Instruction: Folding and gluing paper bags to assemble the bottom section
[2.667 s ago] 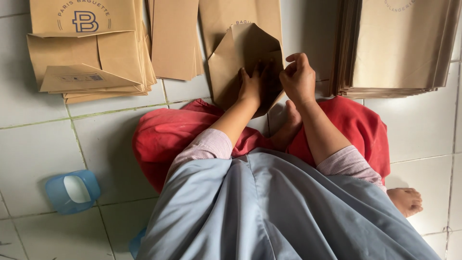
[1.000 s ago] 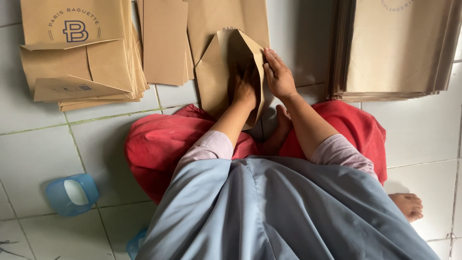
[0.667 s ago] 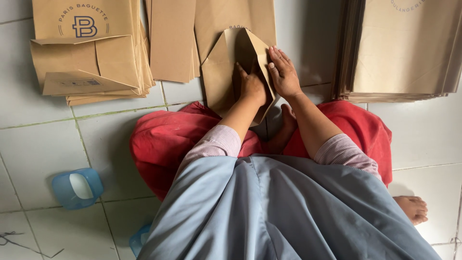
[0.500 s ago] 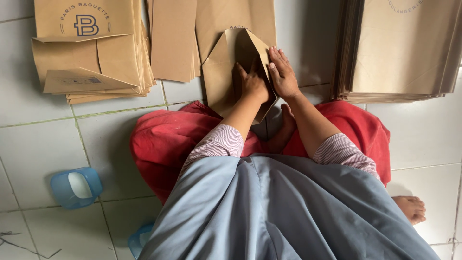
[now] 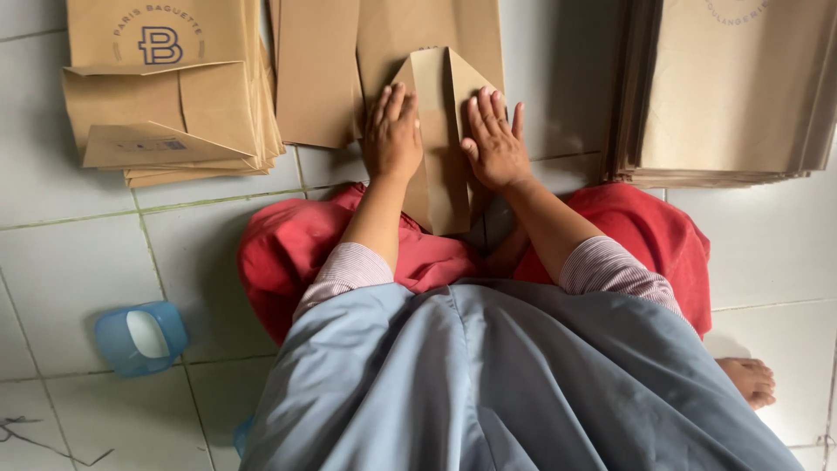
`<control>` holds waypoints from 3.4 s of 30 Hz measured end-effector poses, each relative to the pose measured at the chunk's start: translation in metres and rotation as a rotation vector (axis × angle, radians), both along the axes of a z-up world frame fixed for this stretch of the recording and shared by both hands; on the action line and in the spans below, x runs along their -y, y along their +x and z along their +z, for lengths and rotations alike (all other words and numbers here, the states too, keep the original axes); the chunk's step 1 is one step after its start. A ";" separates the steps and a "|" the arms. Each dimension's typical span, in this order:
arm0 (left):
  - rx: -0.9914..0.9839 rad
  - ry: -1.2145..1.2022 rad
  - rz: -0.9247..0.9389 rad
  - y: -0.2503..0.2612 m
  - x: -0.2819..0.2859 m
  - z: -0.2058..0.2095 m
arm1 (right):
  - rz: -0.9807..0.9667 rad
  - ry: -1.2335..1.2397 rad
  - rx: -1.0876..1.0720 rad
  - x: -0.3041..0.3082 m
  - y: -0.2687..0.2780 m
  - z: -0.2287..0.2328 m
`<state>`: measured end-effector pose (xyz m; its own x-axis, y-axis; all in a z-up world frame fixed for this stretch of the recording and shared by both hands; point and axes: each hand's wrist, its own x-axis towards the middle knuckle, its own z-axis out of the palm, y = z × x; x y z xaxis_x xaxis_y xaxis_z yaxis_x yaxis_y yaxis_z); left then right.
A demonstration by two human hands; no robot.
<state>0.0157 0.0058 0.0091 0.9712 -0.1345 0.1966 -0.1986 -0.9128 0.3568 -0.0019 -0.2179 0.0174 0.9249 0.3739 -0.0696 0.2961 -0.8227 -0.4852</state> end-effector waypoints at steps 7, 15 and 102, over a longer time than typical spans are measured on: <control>-0.098 0.200 0.027 -0.007 0.007 -0.036 | 0.089 -0.140 0.335 -0.006 0.005 -0.009; -0.093 -0.083 -0.106 0.005 0.009 -0.027 | 0.013 -0.186 0.245 0.031 0.034 0.001; -0.165 0.196 -0.091 -0.020 0.041 -0.035 | 0.186 -0.512 0.099 -0.011 0.014 0.000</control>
<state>-0.0040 -0.0347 -0.0255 0.9702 -0.2421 -0.0017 -0.2364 -0.9488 0.2093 0.0119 -0.2071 0.0178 0.8580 0.4725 -0.2013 0.4825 -0.8759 0.0006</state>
